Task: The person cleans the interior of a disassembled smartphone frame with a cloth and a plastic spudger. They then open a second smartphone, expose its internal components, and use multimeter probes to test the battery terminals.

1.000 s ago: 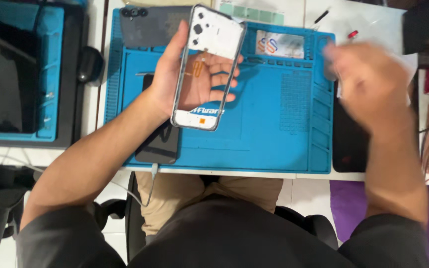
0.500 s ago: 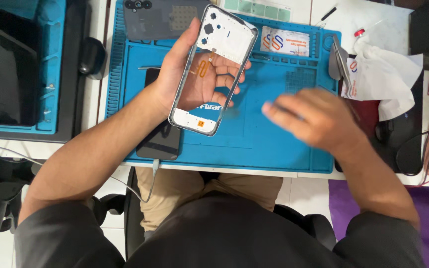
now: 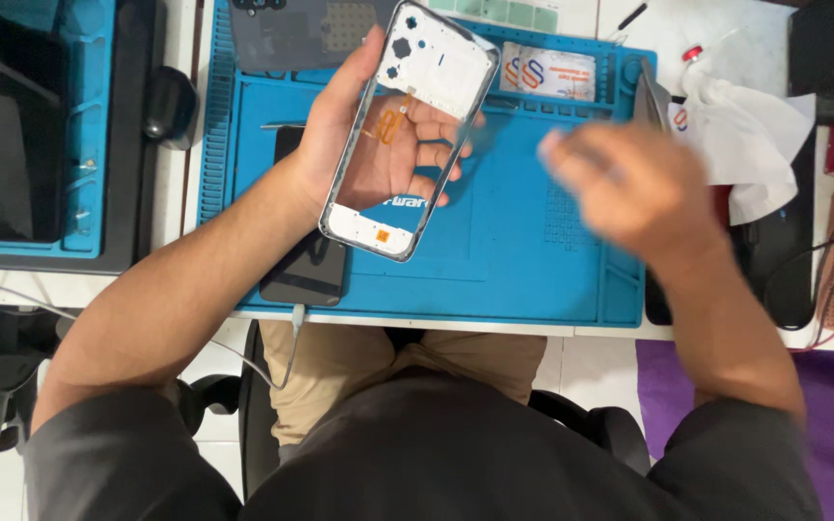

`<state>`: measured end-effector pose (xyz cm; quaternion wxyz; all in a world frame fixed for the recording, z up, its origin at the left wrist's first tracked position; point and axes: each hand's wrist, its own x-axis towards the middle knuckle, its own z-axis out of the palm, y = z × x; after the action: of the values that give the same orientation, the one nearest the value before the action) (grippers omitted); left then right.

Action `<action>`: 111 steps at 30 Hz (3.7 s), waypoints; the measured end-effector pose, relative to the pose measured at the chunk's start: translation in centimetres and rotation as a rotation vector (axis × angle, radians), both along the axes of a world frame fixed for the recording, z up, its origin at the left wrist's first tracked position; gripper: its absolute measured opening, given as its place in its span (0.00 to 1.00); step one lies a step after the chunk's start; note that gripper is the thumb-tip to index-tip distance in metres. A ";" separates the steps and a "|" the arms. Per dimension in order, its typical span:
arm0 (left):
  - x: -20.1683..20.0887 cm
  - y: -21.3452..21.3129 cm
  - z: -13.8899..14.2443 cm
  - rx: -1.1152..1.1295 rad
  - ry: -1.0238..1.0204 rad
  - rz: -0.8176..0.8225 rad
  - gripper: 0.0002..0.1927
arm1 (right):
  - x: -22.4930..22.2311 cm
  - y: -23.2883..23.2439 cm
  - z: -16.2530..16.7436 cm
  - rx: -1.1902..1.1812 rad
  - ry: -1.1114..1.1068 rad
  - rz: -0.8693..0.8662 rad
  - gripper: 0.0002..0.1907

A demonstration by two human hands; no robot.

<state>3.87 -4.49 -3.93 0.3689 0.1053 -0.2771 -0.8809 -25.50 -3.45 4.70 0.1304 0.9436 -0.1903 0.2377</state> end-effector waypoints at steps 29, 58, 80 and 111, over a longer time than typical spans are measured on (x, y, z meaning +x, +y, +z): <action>-0.7 1.4 0.5 -0.021 0.019 -0.042 0.39 | -2.1 1.1 -1.4 0.033 -0.018 0.091 0.09; -7.8 14.2 5.8 0.008 0.220 0.276 0.34 | -8.2 7.8 0.3 0.169 -0.145 0.056 0.19; -11.1 14.1 -1.1 0.143 0.310 0.282 0.36 | -7.0 9.4 -2.3 0.273 -0.198 -0.146 0.21; -9.3 15.6 -1.7 0.086 0.204 0.218 0.37 | -3.4 11.8 -2.4 0.363 -0.227 -0.234 0.20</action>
<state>-5.47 11.11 -5.60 0.4836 0.0606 -0.1870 -0.8529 -28.87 8.39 2.27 -0.0370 0.8902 -0.3514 0.2875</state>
